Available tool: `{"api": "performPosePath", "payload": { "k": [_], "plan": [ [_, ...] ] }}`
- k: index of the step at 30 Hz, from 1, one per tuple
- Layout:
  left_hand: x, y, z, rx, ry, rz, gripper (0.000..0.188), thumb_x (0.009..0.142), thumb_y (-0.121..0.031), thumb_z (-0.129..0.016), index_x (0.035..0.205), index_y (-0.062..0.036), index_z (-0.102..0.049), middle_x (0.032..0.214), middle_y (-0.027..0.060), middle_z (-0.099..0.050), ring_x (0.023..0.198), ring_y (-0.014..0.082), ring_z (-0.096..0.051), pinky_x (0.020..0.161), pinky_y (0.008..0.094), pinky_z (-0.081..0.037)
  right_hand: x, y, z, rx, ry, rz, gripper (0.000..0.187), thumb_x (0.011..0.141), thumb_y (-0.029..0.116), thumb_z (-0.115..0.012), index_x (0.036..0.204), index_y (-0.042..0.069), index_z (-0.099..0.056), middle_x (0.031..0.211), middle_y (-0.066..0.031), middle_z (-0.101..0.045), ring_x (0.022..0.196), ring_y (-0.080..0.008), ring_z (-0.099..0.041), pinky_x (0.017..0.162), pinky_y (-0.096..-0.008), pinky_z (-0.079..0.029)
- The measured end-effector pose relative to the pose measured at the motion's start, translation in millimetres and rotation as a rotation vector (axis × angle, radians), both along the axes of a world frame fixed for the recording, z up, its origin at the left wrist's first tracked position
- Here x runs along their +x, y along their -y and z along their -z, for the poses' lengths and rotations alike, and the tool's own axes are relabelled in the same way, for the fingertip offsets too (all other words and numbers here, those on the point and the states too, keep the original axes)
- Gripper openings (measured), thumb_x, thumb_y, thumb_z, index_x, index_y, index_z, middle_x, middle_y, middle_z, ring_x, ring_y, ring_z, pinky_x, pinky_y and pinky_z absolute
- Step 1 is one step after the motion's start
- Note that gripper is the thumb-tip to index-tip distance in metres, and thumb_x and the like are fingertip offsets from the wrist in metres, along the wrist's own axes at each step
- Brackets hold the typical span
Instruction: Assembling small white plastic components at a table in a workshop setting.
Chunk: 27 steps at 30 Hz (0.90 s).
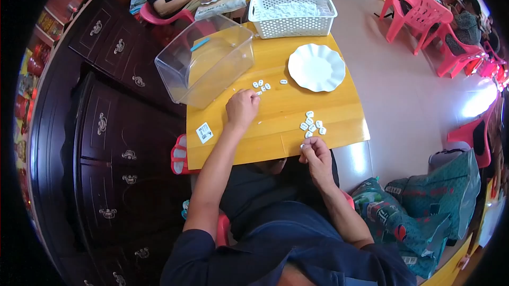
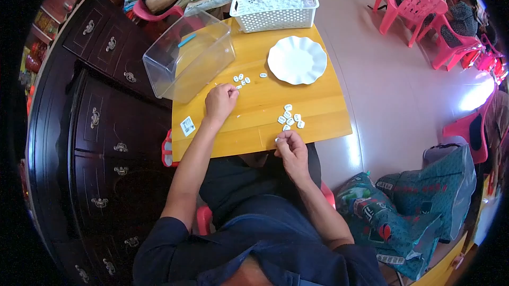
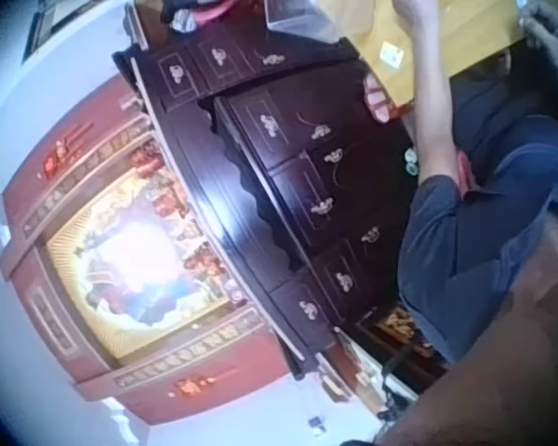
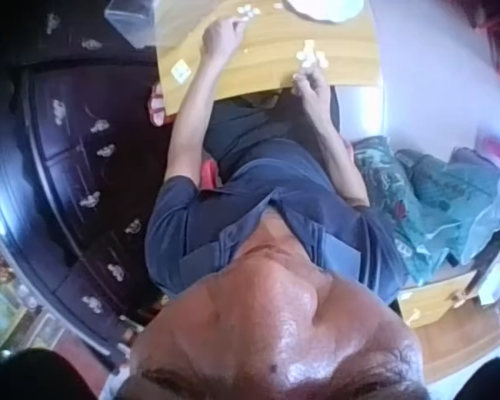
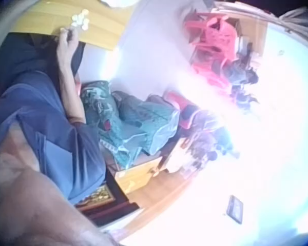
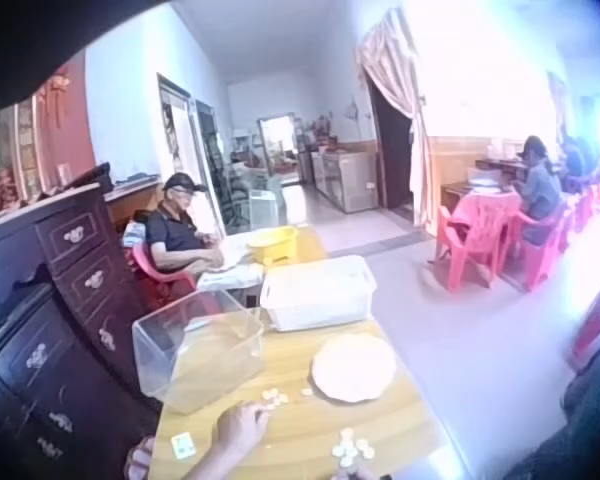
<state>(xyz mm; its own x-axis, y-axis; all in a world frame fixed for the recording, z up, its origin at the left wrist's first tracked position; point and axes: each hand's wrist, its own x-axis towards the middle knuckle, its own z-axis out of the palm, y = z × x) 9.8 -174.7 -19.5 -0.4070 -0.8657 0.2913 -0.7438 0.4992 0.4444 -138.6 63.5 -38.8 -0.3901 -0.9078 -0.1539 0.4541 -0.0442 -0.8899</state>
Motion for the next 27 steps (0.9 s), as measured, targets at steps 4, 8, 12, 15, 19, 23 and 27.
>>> {"api": "performPosePath", "payload": {
  "k": [4,8,12,15,19,23,27],
  "plan": [
    [-5.0,11.5,7.3,-0.036,0.047,0.007,0.010,0.082,-0.017,-0.067,0.081,-0.0082,-0.070,0.085,0.0139,-0.068,0.078,0.0355,-0.066,0.069,0.0462,-0.053,-1.5,2.0,0.2,0.028,-0.054,0.022,0.010,0.098,0.010,-0.058,0.106,0.003,-0.060,0.086,0.0021,-0.059,0.068,-0.0057,-0.053,0.064,-0.0203,-0.046],
    [-12.5,13.6,1.9,-0.066,0.195,0.022,0.011,0.083,-0.016,-0.067,0.081,-0.0052,-0.068,0.083,0.0140,-0.068,0.078,0.0343,-0.067,0.069,0.0457,-0.053,-0.8,2.7,-1.8,0.083,-0.077,0.019,0.012,0.099,0.011,-0.059,0.106,0.003,-0.062,0.088,0.0022,-0.060,0.069,-0.0055,-0.053,0.065,-0.0202,-0.046],
    [-12.7,17.1,0.7,-0.017,0.406,0.061,0.016,0.086,-0.017,-0.059,0.086,-0.0016,-0.064,0.088,0.0184,-0.067,0.082,0.0374,-0.067,0.073,0.0493,-0.054,0.7,2.9,3.6,0.043,-0.061,-0.051,0.012,0.100,0.013,-0.058,0.106,0.003,-0.061,0.089,0.0023,-0.060,0.072,-0.0056,-0.055,0.067,-0.0201,-0.047],
    [-5.1,13.8,6.0,-0.007,0.431,0.093,0.018,0.086,-0.017,-0.057,0.089,0.0006,-0.063,0.089,0.0199,-0.067,0.083,0.0387,-0.067,0.075,0.0505,-0.055,-0.4,3.3,8.7,0.025,-0.039,-0.061,0.011,0.102,0.013,-0.056,0.107,0.004,-0.060,0.091,0.0016,-0.062,0.075,-0.0058,-0.058,0.068,-0.0203,-0.048],
    [-0.8,3.9,0.2,-0.018,0.430,0.117,0.017,0.086,-0.016,-0.057,0.090,0.0004,-0.062,0.091,0.0208,-0.067,0.083,0.0391,-0.067,0.074,0.0508,-0.054,0.6,2.5,-3.4,0.064,-0.006,-0.076,0.011,0.102,0.013,-0.054,0.109,0.004,-0.058,0.093,0.0002,-0.063,0.077,-0.0063,-0.060,0.069,-0.0207,-0.049],
    [-0.5,8.1,-7.8,0.002,0.429,0.198,0.016,0.083,-0.014,-0.057,0.087,0.0005,-0.063,0.090,0.0210,-0.067,0.085,0.0390,-0.067,0.075,0.0513,-0.053,4.5,3.1,-1.8,0.046,-0.003,-0.102,0.012,0.102,0.012,-0.054,0.110,0.004,-0.058,0.093,-0.0019,-0.064,0.076,-0.0072,-0.060,0.070,-0.0212,-0.049],
    [-7.0,10.1,-23.6,0.115,0.548,0.244,0.023,0.079,-0.013,-0.057,0.093,0.0025,-0.067,0.095,0.0228,-0.068,0.092,0.0393,-0.067,0.082,0.0506,-0.053,5.0,1.8,0.2,0.049,-0.030,-0.087,0.013,0.102,0.012,-0.054,0.111,0.003,-0.058,0.091,-0.0029,-0.064,0.075,-0.0079,-0.059,0.070,-0.0216,-0.050]
  ]
}}
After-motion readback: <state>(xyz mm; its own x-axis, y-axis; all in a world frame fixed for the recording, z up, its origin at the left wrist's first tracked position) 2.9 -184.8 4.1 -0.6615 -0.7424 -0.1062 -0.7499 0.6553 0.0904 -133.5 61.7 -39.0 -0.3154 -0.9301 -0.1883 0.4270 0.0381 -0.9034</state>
